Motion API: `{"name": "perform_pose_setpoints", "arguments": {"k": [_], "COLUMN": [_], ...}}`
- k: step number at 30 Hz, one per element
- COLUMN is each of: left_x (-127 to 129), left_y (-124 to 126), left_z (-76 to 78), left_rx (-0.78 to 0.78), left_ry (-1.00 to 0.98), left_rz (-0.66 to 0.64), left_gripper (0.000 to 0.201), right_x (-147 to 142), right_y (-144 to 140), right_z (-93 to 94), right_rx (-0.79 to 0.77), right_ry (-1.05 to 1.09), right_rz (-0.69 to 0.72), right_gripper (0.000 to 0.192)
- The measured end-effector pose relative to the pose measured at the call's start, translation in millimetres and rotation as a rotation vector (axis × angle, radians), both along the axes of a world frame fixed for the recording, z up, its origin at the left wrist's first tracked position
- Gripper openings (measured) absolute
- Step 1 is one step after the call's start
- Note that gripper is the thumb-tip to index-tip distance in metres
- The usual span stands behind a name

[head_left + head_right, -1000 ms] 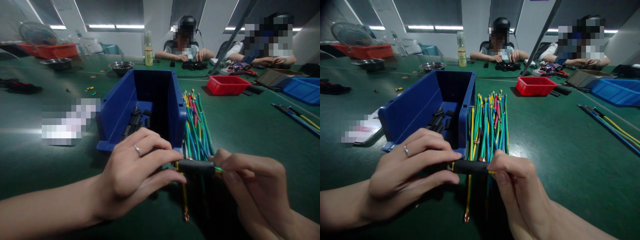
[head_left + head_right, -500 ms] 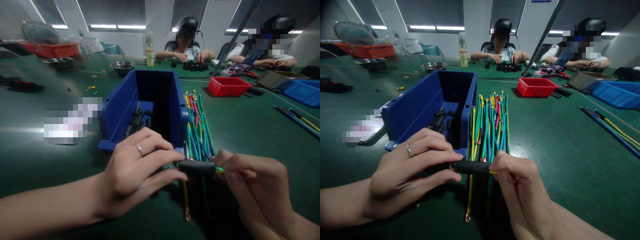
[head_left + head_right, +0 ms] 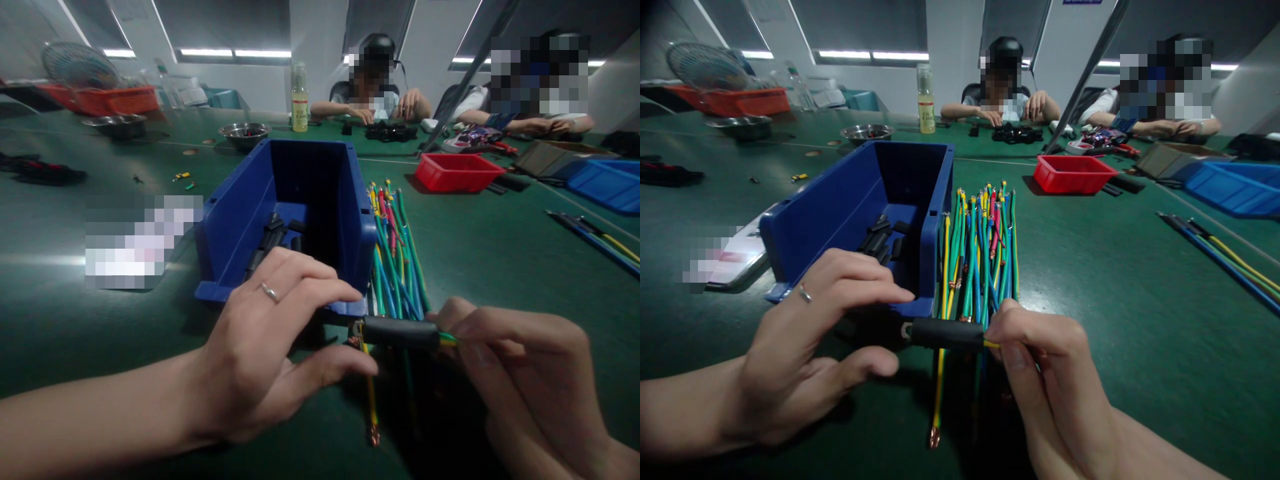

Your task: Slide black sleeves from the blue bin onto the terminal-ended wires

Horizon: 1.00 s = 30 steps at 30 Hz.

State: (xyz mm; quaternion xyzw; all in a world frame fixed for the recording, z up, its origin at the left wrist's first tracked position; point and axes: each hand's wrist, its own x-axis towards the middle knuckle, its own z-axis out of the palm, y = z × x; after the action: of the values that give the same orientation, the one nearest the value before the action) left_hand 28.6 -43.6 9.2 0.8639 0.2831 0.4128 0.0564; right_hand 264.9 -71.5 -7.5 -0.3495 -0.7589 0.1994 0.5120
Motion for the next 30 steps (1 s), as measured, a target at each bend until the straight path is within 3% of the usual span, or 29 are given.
{"name": "perform_pose_setpoints", "arguments": {"k": [5, 8, 14, 21, 30], "left_x": [2, 3, 3, 4, 3], "left_y": [-1, -2, -6, -4, -3], "left_z": [-2.1, -1.8, -2.1, -3.1, -2.9], "left_rx": [-0.020, -0.025, -0.025, -0.023, -0.036], "left_ry": [0.004, 0.014, 0.008, -0.015, -0.018], "left_rz": [0.011, 0.001, 0.003, 0.033, 0.041], "left_gripper": [0.010, 0.010, 0.009, 0.009, 0.007], "right_x": [-4, -3, 2, 5, 3], "right_y": [3, 3, -2, 0, 3], "right_z": [8.8, 7.5, -5.3, -5.0, 0.1], "right_rx": [0.046, 0.086, 0.092, 0.042, 0.014], "right_ry": [-0.112, -0.113, -0.065, -0.087, 0.023], "right_rz": [-0.036, -0.055, -0.116, -0.210, -0.149], "right_gripper": [0.025, 0.021, 0.039, 0.018, 0.020]}}
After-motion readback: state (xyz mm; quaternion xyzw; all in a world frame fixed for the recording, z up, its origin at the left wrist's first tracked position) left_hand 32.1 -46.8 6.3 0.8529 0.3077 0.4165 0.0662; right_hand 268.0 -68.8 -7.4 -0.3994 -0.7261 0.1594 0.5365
